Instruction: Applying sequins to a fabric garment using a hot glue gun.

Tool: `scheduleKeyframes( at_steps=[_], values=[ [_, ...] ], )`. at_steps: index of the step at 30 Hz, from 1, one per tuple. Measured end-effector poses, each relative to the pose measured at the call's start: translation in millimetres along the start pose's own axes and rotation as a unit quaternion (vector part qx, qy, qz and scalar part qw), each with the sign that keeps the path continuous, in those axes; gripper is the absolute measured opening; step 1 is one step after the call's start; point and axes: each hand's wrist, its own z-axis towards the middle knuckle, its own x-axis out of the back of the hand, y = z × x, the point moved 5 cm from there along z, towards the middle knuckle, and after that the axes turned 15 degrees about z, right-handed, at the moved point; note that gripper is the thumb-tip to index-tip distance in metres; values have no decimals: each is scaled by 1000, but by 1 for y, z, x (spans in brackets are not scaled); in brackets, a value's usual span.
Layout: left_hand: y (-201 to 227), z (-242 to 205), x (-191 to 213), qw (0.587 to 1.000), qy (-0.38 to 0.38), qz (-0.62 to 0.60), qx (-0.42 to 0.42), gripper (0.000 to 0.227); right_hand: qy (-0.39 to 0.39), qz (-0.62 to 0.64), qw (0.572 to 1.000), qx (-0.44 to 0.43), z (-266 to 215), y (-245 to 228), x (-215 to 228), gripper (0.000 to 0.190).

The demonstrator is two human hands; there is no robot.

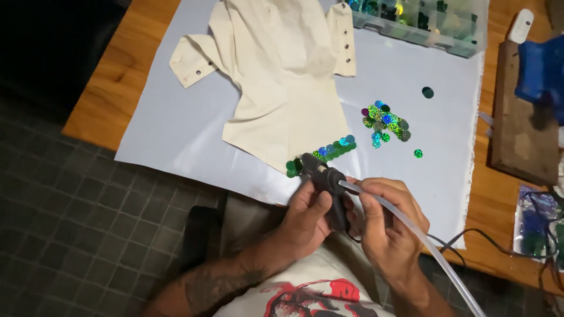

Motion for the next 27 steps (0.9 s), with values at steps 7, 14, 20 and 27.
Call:
scheduleKeyframes(
  at_steps=[7,14,20,27],
  values=[
    [-7,4,11,999,46,-2,-16,54,-21,-27,999,27,5,0,-10,10],
    [-4,5,9,998,49,-32,16,46,-8,-12,999,-29,11,9,-14,11],
    [-2,1,8,996,78,-46,-14,40,-6,-33,999,-33,9,9,-20,11],
    [3,-1,8,997,71,-27,1,46,-11,-46,999,-11,7,6,-25,12]
  ],
)
